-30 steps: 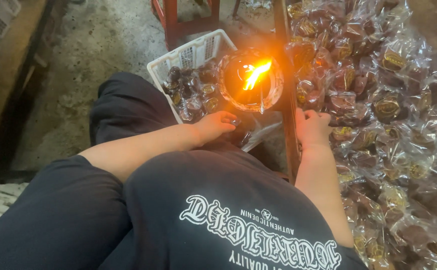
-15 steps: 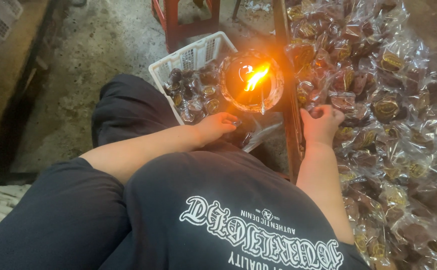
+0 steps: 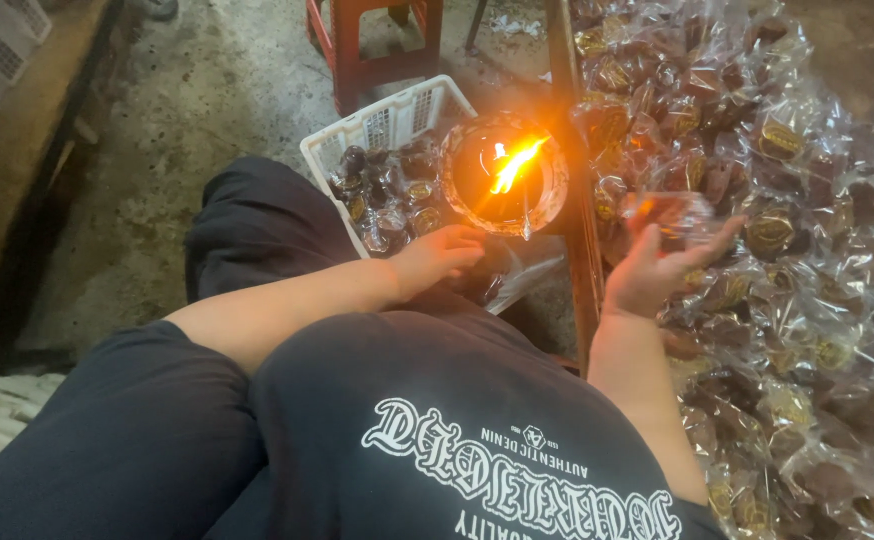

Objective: The person is sealing plastic bread bags by twisting the opening and passing it through a flame to melt and seal the plastic.

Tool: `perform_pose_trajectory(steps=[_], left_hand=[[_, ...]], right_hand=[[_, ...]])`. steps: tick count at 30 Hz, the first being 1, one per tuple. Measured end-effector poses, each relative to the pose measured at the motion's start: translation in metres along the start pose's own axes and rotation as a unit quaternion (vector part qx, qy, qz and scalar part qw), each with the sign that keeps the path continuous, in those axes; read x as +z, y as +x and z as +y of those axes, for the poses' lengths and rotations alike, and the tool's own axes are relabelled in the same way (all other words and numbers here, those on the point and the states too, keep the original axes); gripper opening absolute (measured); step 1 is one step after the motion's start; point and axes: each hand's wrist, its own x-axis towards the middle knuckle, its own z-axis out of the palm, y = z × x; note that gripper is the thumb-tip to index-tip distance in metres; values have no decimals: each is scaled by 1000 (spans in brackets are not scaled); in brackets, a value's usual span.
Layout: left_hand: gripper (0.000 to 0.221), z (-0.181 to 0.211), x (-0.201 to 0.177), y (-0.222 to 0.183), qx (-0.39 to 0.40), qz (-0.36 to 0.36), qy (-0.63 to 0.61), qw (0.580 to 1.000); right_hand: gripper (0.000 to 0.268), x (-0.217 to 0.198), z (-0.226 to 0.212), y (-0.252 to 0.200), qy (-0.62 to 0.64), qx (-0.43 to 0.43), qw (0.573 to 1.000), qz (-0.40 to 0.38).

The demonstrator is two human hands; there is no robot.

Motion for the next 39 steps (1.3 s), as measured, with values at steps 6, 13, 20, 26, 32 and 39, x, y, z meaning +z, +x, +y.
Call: perform_pose_trajectory(steps=[6,13,20,26,32,39], left_hand=[[108,5,13,-2,144,49,22,988],[85,-12,19,9,73,-20,-170,983],[38,-8,21,5,140,93,-63,984],[41,-7,18,3,87,76,-55,992],[34,-32,16,38,81,113,-252,958],[81,-19,17,27,-1,34,-288,957]], right_hand=[[79,58,-37,-56,-8,74,909,-409],[95,53,-5,-50,104,156,884,-429],[13,61,0,-61,11,281,913,-295],[24,67,-17,-67,-68,262,902,-335],[17,66,-17,-66,-52,271,879,-388],[40,72,-24,-46,-76,391,876,-272]])
